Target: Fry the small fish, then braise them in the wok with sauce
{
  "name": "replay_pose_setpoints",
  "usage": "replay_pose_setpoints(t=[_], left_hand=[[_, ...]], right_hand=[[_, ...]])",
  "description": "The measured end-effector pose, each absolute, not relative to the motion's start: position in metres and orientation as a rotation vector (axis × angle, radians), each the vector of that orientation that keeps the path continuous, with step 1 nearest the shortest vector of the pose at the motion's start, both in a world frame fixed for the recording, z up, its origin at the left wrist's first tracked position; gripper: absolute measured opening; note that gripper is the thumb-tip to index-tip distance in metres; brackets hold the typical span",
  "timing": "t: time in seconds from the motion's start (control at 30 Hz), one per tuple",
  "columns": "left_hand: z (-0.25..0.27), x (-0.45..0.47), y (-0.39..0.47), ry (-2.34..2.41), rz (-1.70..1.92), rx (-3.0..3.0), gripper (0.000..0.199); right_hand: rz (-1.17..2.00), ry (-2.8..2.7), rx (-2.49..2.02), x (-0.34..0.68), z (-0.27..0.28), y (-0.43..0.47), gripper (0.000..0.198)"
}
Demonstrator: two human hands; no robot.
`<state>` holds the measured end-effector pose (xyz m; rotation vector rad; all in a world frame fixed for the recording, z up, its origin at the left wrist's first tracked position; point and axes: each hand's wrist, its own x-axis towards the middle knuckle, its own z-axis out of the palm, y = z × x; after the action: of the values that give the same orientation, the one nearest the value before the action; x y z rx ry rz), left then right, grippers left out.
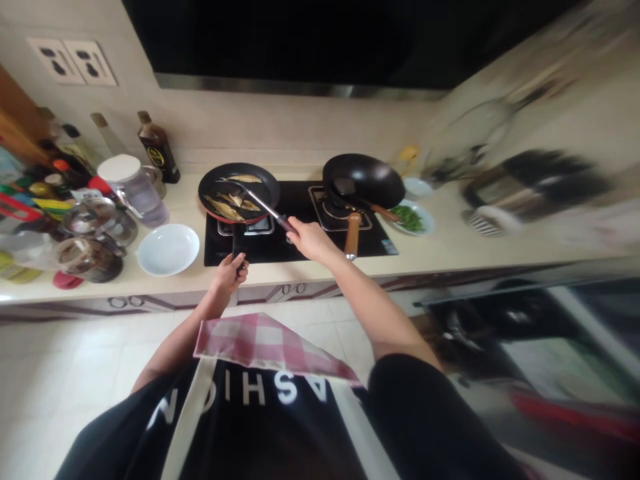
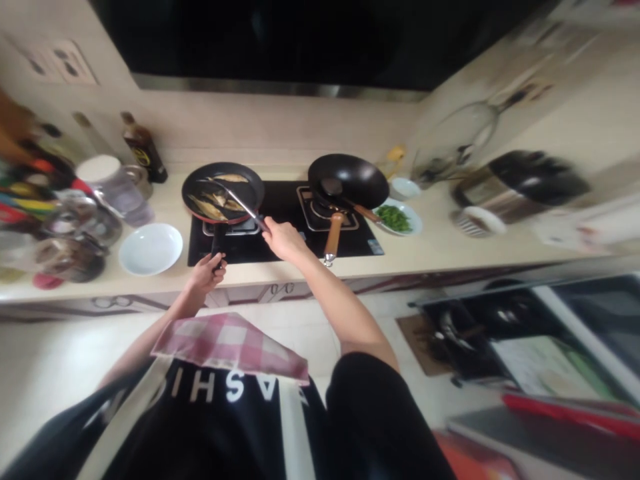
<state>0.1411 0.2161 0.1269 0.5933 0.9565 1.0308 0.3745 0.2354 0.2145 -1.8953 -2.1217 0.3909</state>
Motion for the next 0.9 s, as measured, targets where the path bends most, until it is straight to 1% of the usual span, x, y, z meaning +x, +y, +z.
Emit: replay_pose_setpoints(t=[0.13,0.37,0.47,0.7,0.9], left_hand=[[0.128,0.143,0.216,0.951,1.030,0.586,0.035],[0.123,0.144,0.216,0.928,1.042,0.556,0.037],[0.123,0.144,0.215,0.926,1.052,0.557,0.037],[0.124,0.144,0.214,0.927,1.048,0.543,0.035],[0.127,0.146,0.213,0.941,1.049,0.532,0.031]], right_hand=[[0.328,-2.074,-2.004,0.379,0.221,0.237,0.045],[0.401,-2.087,-1.925,0.386,0.211,0.238,0.037],[0.386,-2.082,-1.935,0.387,0.213,0.235,0.037],[0.383,-2.172,-1.895,0.391,0.220,0.219,0.043],[0.154,-2.207,-2.115,0.390,0.217,0.220,0.047]])
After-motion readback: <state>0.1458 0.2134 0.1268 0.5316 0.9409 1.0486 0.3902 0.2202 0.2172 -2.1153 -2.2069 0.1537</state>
